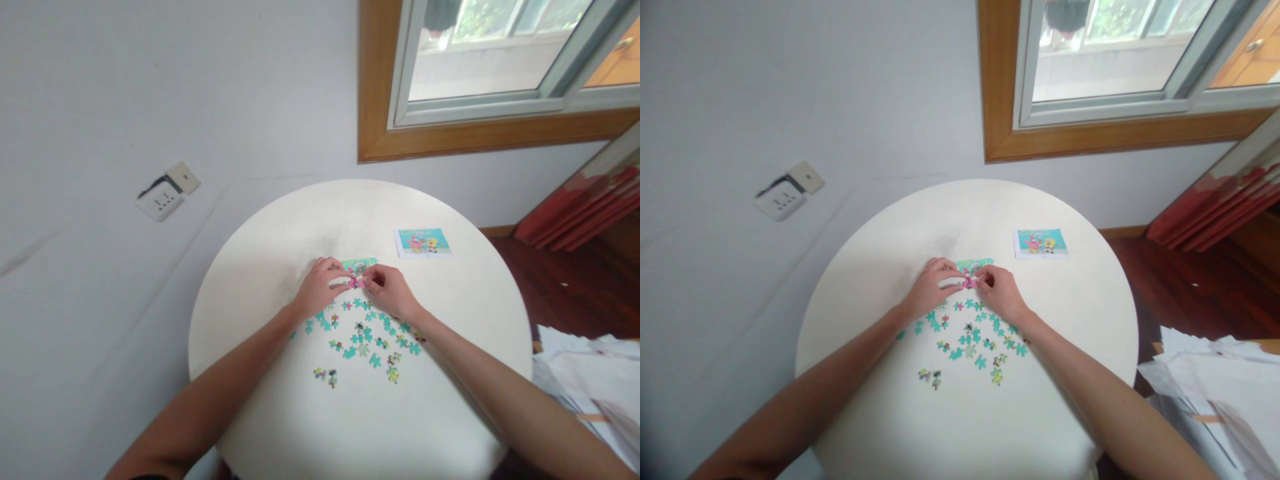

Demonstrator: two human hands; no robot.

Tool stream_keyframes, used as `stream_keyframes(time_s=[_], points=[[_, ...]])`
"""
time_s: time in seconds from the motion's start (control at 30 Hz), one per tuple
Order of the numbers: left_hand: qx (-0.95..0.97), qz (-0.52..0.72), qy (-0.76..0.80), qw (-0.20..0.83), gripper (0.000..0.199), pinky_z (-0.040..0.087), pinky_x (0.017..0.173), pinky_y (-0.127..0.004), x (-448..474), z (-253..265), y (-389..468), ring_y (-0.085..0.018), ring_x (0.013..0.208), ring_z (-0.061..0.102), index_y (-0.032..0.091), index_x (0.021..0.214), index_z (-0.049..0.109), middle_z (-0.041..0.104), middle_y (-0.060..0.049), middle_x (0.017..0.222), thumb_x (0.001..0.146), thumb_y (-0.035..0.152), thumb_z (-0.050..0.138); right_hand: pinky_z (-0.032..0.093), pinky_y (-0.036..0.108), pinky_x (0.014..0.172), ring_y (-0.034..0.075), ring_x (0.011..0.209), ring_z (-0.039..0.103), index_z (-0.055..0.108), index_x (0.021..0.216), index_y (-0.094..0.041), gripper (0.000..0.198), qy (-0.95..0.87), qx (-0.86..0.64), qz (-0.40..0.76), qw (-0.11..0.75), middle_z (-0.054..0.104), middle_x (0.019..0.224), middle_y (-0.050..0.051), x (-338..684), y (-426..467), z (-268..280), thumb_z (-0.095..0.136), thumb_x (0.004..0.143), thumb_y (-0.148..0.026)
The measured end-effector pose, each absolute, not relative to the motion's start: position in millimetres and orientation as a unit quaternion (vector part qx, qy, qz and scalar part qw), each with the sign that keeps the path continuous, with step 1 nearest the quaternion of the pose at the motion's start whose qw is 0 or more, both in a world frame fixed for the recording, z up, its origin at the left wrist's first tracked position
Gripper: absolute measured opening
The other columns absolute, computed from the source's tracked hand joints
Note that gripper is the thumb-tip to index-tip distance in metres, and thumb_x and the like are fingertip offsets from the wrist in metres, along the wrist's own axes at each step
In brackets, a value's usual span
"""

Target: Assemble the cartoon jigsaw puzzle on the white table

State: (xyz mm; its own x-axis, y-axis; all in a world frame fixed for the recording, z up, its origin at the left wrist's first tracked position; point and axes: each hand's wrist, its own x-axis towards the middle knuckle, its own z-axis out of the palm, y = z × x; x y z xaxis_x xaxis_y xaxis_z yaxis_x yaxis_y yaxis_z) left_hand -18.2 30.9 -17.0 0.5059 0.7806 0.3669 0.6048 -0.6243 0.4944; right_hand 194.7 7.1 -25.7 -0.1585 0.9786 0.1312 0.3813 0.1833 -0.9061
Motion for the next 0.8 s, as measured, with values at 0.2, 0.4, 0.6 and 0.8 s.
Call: stream_keyframes(time_s=[0.2,0.4,0.6,0.8], points=[[0.856,0.282,0.402,0.158,0.030,0.044,0.095,-0.036,-14.0,-14.1,23.5,-0.021,0.102,0.054,0.026,0.107,0.072,0.062,-0.004,0.102,0.078,0.028,0.077,0.044,0.025,0.061,0.015,0.063,0.058,0.063,0.090,-0.017,0.014,-0.645,-0.509,0.398,0.409,0.065,0.069,0.001,192.2,6.2,-25.6,0.057,0.078,-0.022],[0.856,0.282,0.404,0.154,0.020,0.045,0.093,-0.035,-11.0,-14.0,21.4,-0.020,0.100,0.055,0.024,0.105,0.073,0.063,-0.004,0.099,0.085,0.023,0.069,0.042,0.025,0.061,0.014,0.061,0.055,0.063,0.077,-0.017,0.011,-0.663,-0.529,0.359,0.391,0.063,0.067,0.001,192.6,4.7,-23.9,0.052,0.075,-0.016],[0.857,0.272,0.413,0.146,0.015,0.045,0.089,-0.034,-14.0,-19.7,23.8,-0.019,0.096,0.055,0.025,0.100,0.075,0.064,-0.004,0.096,0.089,0.022,0.064,0.040,0.025,0.063,0.014,0.062,0.056,0.067,0.073,-0.017,0.017,-0.692,-0.548,0.311,0.353,0.065,0.067,0.001,194.0,5.0,-20.7,0.051,0.074,-0.012],[0.851,0.269,0.422,0.158,0.016,0.045,0.090,-0.034,-14.9,-22.7,25.8,-0.020,0.096,0.056,0.026,0.101,0.075,0.064,-0.004,0.096,0.089,0.024,0.065,0.042,0.025,0.066,0.015,0.064,0.058,0.070,0.074,-0.017,0.019,-0.693,-0.552,0.304,0.351,0.068,0.071,0.002,196.2,11.1,-24.7,0.052,0.074,-0.011]])
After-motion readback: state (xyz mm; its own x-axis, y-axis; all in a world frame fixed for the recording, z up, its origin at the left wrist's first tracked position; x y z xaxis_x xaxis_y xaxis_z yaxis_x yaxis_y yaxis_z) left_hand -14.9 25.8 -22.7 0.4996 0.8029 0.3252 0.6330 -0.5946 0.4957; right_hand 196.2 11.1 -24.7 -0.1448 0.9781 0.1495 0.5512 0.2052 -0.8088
